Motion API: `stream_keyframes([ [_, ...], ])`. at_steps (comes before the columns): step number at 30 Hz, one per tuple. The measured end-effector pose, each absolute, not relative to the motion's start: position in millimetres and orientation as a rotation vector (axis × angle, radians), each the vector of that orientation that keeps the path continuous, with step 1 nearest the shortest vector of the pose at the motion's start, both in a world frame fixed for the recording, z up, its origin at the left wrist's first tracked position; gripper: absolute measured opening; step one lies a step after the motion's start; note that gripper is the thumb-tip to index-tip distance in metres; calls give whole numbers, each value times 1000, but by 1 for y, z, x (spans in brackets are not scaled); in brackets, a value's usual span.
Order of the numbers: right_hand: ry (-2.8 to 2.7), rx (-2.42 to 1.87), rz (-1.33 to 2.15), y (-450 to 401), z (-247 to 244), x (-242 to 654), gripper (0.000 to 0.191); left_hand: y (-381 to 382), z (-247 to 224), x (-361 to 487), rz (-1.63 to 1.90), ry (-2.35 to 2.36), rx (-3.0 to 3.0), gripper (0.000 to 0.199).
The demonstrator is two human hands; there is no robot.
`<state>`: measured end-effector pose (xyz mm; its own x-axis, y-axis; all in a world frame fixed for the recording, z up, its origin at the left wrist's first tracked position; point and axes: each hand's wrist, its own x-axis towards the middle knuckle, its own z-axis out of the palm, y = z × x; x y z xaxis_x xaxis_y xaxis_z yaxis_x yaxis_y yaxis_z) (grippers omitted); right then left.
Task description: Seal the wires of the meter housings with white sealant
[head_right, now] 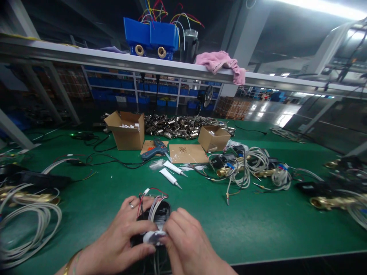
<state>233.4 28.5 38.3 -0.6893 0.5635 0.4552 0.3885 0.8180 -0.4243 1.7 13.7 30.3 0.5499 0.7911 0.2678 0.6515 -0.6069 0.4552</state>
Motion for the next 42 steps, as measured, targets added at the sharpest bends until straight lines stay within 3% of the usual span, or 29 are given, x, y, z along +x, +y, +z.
stream_keyframes([
  [11, -2383, -709, 478, 28, 57, 235, 10, 15, 33, 0, 626, 1188, 2474, 25],
  [17, -2316, -630, -244, 22, 35, 221, 14, 15, 31, -1, 615, 1198, 2497, 26],
  [20, -2220, -635, -402, 17, 21, 218, 19, 14, 32, -1, 623, 1210, 2520, 26],
  [23, -2231, -657, -110, 18, 27, 222, 14, 15, 34, 0, 608, 1201, 2486, 25],
  [29, -2272, -816, 1004, 33, 75, 234, 9, 15, 33, 0, 624, 1171, 2473, 27],
  [31, -2316, -826, 1147, 38, 87, 233, 20, 15, 32, -1, 638, 1168, 2494, 28],
  [33, -2389, -807, 1158, 39, 92, 230, 26, 15, 32, 0, 666, 1153, 2514, 30],
  [38, -2393, -743, 879, 34, 73, 220, 11, 16, 36, 2, 663, 1169, 2487, 27],
  [42, -2503, -790, 676, 31, 55, 217, 11, 17, 37, 2, 564, 1191, 2458, 29],
])
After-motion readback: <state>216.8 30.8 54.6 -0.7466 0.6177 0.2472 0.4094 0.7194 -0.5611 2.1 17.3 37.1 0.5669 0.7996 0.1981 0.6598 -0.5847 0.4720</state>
